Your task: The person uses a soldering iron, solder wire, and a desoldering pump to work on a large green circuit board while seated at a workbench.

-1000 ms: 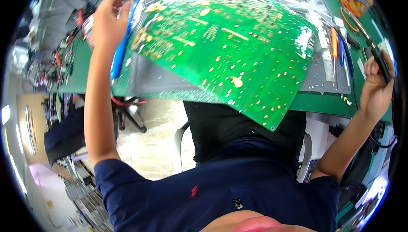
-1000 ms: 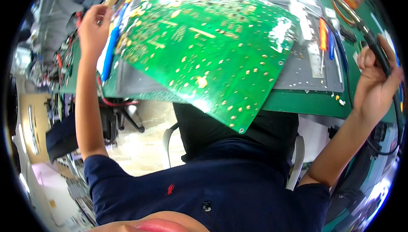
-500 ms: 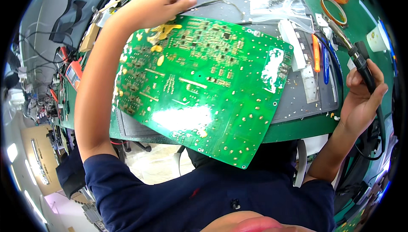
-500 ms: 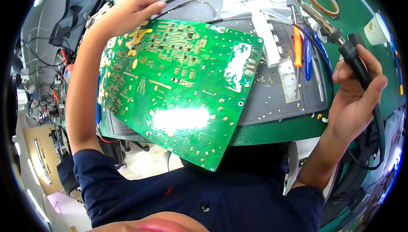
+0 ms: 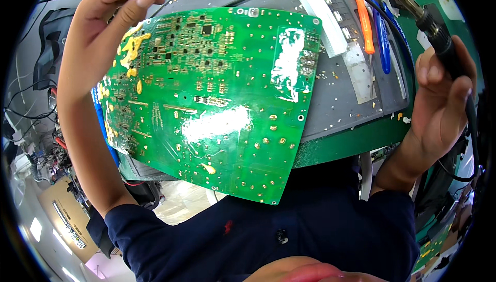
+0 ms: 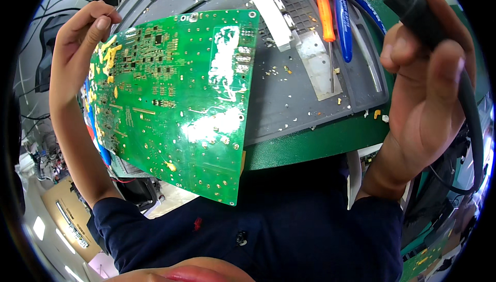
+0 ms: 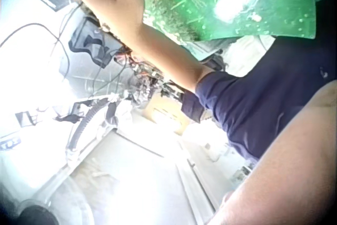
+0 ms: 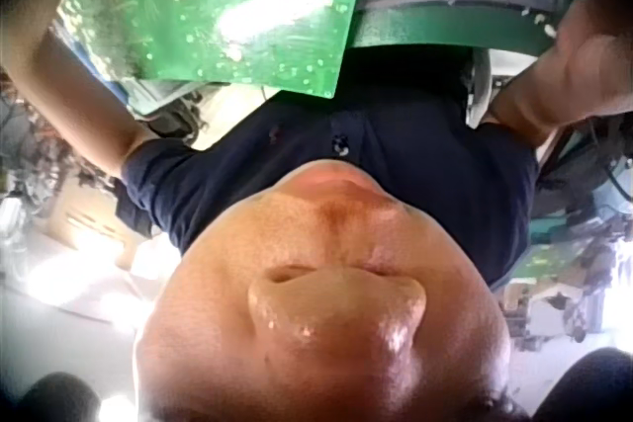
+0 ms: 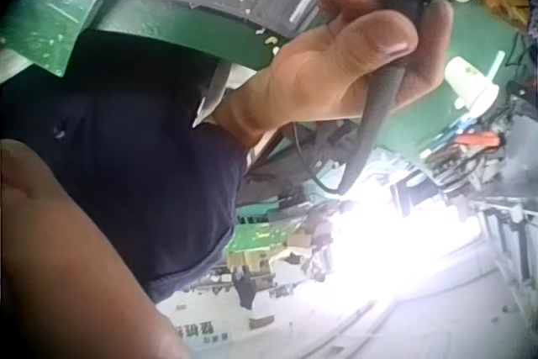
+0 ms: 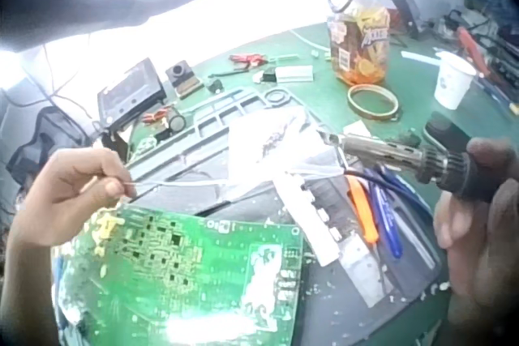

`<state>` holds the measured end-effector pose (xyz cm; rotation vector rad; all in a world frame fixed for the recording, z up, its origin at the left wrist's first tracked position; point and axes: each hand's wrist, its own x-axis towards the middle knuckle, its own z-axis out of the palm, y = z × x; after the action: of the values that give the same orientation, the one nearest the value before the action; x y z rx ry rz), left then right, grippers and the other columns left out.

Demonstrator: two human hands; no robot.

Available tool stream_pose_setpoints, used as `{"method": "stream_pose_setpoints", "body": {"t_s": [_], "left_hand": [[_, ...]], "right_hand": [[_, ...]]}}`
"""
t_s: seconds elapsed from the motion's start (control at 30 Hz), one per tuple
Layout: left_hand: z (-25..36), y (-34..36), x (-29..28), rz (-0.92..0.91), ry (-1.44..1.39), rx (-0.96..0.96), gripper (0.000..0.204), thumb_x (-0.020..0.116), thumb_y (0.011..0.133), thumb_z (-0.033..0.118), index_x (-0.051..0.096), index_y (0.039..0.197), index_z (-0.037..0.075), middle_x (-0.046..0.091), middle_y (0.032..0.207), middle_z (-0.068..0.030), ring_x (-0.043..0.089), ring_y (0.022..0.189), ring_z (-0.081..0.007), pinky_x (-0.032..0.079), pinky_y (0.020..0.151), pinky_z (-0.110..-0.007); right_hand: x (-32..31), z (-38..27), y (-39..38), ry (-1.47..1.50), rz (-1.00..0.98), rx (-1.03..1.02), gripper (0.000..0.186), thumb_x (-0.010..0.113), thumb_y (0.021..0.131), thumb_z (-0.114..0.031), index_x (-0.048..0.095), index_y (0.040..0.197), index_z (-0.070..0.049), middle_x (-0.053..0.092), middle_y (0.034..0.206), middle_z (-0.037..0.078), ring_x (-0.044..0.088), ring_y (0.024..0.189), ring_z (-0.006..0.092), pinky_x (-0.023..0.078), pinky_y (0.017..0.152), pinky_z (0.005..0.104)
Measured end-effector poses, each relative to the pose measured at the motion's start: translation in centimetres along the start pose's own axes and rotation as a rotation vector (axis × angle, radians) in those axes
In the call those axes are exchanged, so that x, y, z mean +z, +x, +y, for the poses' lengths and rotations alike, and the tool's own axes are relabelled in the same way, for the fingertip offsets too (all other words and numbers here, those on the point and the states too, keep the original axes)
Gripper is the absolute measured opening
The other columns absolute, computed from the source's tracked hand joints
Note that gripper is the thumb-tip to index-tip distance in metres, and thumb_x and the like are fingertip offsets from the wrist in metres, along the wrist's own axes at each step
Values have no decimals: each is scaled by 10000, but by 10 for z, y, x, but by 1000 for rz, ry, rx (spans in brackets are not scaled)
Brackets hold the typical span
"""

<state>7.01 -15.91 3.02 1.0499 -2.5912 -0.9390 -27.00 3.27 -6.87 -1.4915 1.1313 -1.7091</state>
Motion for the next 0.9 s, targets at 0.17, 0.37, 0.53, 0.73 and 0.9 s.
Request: {"method": "stream_pose_setpoints", "body": {"t_s": [0.17, 0.37, 0.53, 0.73, 0.9], "left_hand": [[20, 6, 45, 72, 130, 144, 134, 540, 930, 91, 598, 1003, -5, 619, 917, -11, 517, 826, -64, 401, 739, -202], [26, 4, 72, 121, 123, 213, 99, 555, 908, 44, 590, 974, -21, 607, 878, -17, 527, 820, -79, 410, 768, -208], [29, 10, 83, 124, 146, 308, 43, 592, 855, -7, 603, 885, -37, 588, 822, -47, 503, 718, -96, 388, 669, -211], [40, 18, 89, 136, 221, 334, 38, 583, 822, -45, 602, 853, -38, 557, 768, -47, 463, 657, -89, 336, 594, -204], [33, 18, 94, 223, 125, 407, 55, 569, 804, -63, 596, 850, -50, 547, 755, -56, 448, 637, -92, 320, 576, -203]], "right_hand": [[8, -1, -5, -73, 87, -1, 417, 399, 986, -254, 491, 1229, 71, 533, 713, 63, 469, 675, 135, 366, 652, 272], [32, -9, -9, -153, 179, 4, 361, 405, 971, -250, 533, 1055, 77, 520, 600, 81, 480, 521, 121, 398, 520, 255], [39, -11, -13, -283, 182, 4, 381, 417, 972, -305, 533, 982, 57, 509, 577, 87, 468, 460, 111, 393, 445, 227], [31, -8, -18, -362, 191, -31, 421, 433, 973, -358, 533, 999, 50, 492, 555, 66, 474, 459, 107, 407, 451, 228], [29, -9, -17, -235, 183, -3, 418, 444, 970, -368, 529, 1010, 39, 495, 555, 51, 489, 472, 105, 421, 474, 229]]}}
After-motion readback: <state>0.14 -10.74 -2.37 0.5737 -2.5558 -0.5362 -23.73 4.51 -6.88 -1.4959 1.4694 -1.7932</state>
